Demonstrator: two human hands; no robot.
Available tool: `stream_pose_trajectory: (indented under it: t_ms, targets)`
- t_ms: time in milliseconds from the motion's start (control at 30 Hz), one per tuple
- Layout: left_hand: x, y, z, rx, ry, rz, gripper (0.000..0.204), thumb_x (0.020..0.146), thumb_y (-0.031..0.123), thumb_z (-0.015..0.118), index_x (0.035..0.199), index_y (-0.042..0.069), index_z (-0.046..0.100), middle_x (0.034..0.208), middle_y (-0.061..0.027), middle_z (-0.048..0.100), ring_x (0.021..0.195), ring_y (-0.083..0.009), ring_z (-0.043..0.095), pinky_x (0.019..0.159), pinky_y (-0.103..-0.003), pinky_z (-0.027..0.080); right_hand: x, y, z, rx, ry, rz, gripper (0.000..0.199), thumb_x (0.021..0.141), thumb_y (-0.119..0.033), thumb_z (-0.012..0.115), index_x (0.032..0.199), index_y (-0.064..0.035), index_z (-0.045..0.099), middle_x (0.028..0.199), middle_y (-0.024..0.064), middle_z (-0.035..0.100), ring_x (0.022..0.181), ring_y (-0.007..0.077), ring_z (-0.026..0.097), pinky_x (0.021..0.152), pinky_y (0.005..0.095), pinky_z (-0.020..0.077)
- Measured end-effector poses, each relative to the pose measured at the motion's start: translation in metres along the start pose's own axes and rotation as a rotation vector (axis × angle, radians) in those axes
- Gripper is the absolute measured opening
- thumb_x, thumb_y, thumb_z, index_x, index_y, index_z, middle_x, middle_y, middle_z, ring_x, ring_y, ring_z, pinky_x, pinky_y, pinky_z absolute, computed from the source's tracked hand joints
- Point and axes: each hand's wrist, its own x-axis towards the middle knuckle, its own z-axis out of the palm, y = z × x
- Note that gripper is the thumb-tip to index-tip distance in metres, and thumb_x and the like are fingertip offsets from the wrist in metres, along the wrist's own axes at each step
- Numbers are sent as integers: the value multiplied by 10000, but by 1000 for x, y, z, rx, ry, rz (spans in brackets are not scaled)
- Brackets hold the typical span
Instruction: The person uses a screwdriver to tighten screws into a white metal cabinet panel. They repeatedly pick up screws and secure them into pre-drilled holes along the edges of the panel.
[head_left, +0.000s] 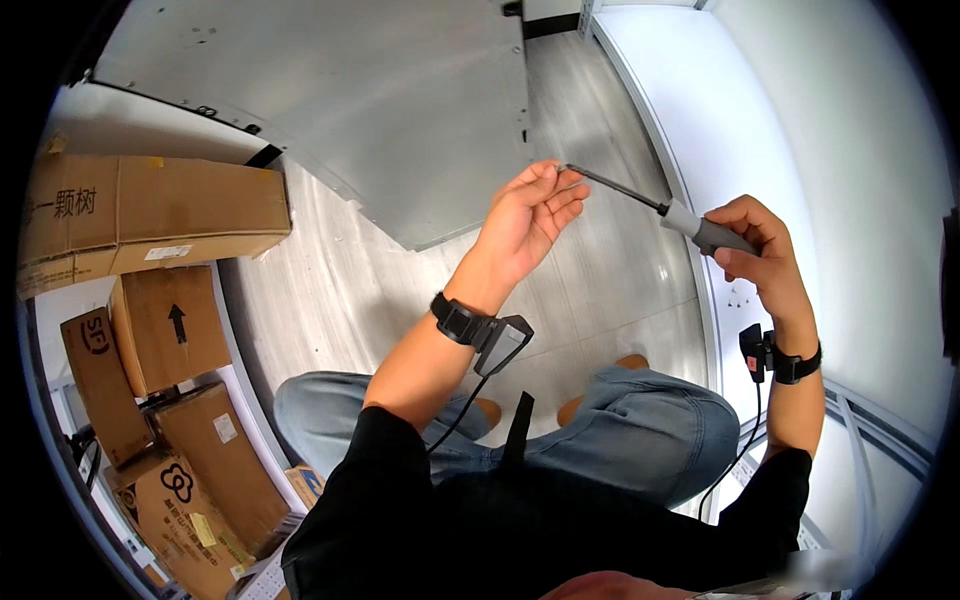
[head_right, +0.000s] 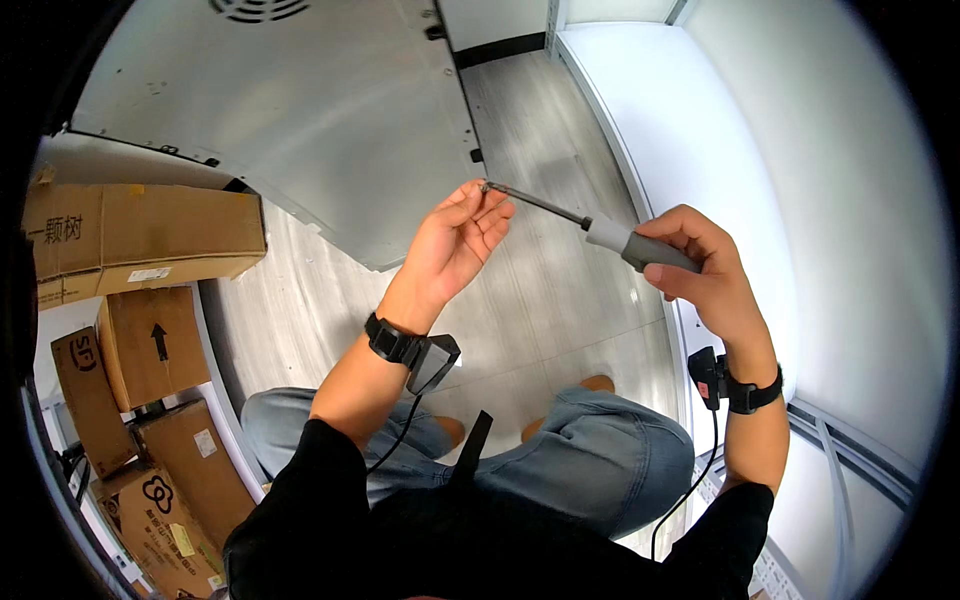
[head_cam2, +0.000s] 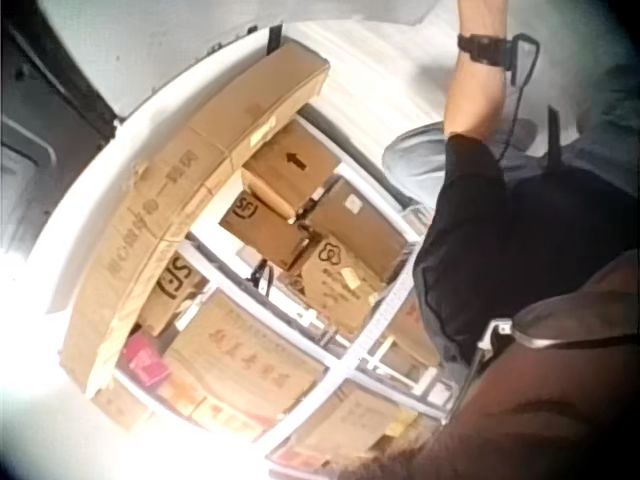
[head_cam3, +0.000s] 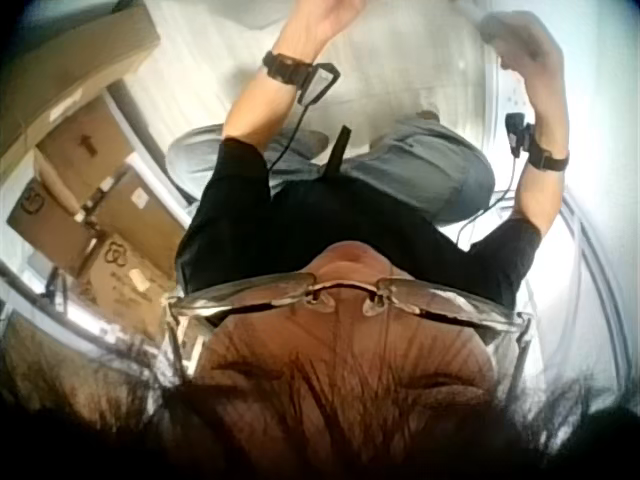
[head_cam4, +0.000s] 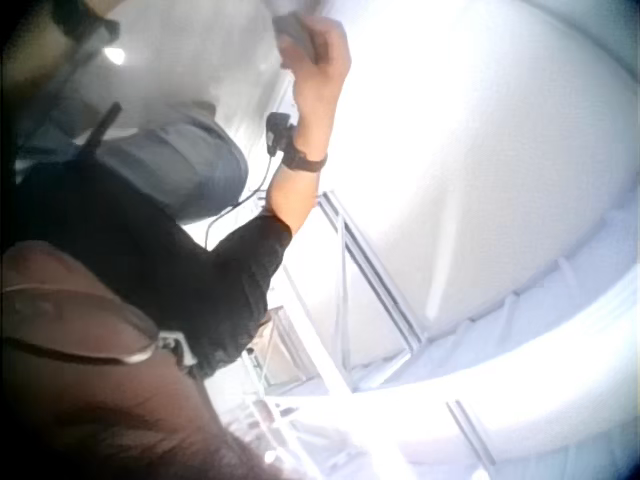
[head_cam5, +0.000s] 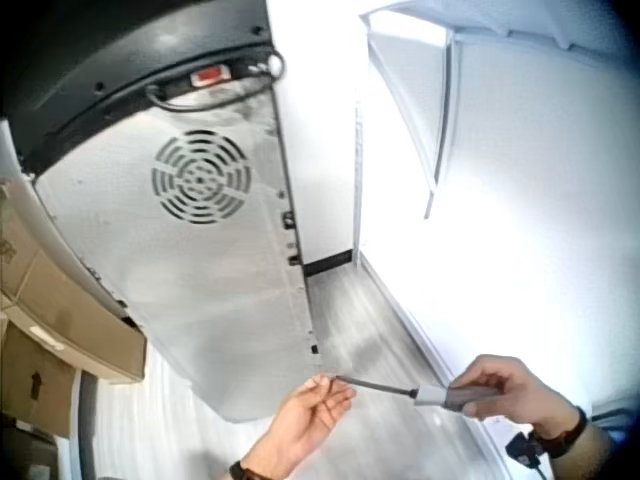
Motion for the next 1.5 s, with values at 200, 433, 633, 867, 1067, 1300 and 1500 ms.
stream_pose_trajectory:
  t_ms: [200, 433, 633, 867, 1067, 1300, 1500]
  targets:
    - [-51, 55, -11, -63, -67, 14, 130, 958, 129, 470, 990, 31, 549, 998, -107, 619, 918, -206, 614, 805, -291, 531, -7, -60, 72, -82, -27, 31, 219, 775, 21, 609, 984, -42, 594, 787, 0, 577, 638, 48, 482, 544, 194, 368]
    - [-81, 103, -34, -69, -51, 40, 127, 955, 137, 481, 984, 34, 549, 1011, -111, 612, 903, -190, 605, 797, -286, 530, -1, -89, 137, -112, 20, 46, 201, 777, 17, 622, 968, -44, 600, 771, -21, 563, 644, 61, 483, 566, 214, 380]
    - [-91, 138, -69, 0, 87, 72, 131, 955, 141, 477, 991, 35, 545, 980, -107, 611, 870, -191, 604, 767, -289, 530, 16, -102, 208, -477, 76, -167, 237, 752, -1, 658, 978, -44, 597, 799, 71, 613, 711, 174, 588, 622, 279, 451]
    - [-92, 179, -124, 20, 158, 76, 150, 962, 147, 451, 1010, 34, 536, 934, -98, 606, 835, -195, 601, 749, -306, 529, 39, -63, 287, -301, 170, -66, 280, 762, -81, 664, 1024, -64, 569, 868, 114, 633, 763, 247, 623, 669, 324, 476]
    - [-86, 209, -137, -17, 158, 108, 184, 957, 160, 473, 1051, 17, 540, 877, -67, 593, 820, -183, 596, 775, -285, 514, 52, -33, 353, 114, 148, 63, 314, 838, -111, 624, 1097, -34, 466, 869, 92, 600, 718, 134, 578, 625, 278, 462]
    - [-79, 240, -125, 2, 187, 143, 228, 957, 194, 485, 1091, 22, 555, 812, -22, 590, 743, -132, 574, 712, -253, 490, 69, -46, 401, 248, 196, 30, 312, 879, -119, 592, 1117, -12, 421, 877, 69, 559, 656, 98, 535, 582, 241, 451]
    - [-79, 245, -140, -13, 190, 82, 217, 955, 201, 493, 1050, 29, 585, 797, -8, 590, 736, -126, 571, 693, -240, 482, 72, -40, 420, 276, 177, 59, 316, 881, -137, 589, 1112, -16, 412, 916, 87, 563, 653, 98, 539, 567, 243, 457]
